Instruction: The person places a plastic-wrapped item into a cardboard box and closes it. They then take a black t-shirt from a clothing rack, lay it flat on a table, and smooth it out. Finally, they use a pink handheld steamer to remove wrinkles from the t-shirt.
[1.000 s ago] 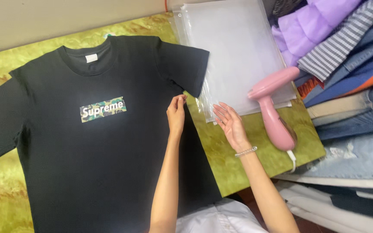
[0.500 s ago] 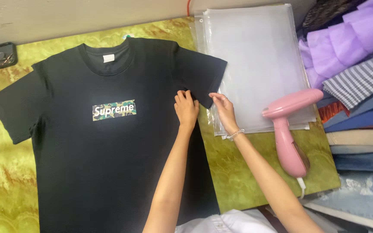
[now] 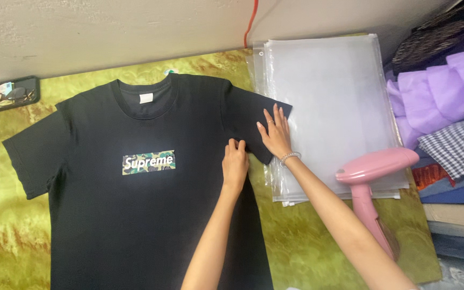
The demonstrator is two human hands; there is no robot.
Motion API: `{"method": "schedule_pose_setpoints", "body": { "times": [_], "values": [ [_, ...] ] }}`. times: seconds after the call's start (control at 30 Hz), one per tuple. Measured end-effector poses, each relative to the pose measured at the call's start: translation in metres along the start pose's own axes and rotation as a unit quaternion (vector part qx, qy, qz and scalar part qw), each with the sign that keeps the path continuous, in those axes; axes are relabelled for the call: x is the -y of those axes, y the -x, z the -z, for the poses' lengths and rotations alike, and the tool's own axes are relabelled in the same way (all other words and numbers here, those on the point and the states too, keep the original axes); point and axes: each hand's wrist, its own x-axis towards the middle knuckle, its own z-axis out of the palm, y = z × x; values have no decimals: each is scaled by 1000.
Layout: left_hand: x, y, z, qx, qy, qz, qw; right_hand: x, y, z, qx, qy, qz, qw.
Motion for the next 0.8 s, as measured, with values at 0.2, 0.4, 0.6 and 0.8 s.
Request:
{"method": "schedule_pose_setpoints", "body": {
  "times": [0.2,0.4,0.6,0.8],
  "values": [
    [4,18,-1,-50,190,103,975,-10,-1,-15,-27,133,35,990],
    [-5,26,6,-76,263,166,947,-11,-2,-15,-26,136,35,990],
    [-12,24,22,-70,277,152,946,-6,-11,-28,-56,125,59,989],
    [10,7,5,-59,322,282,902,6,-15,-46,-48,173,196,964]
  ]
}}
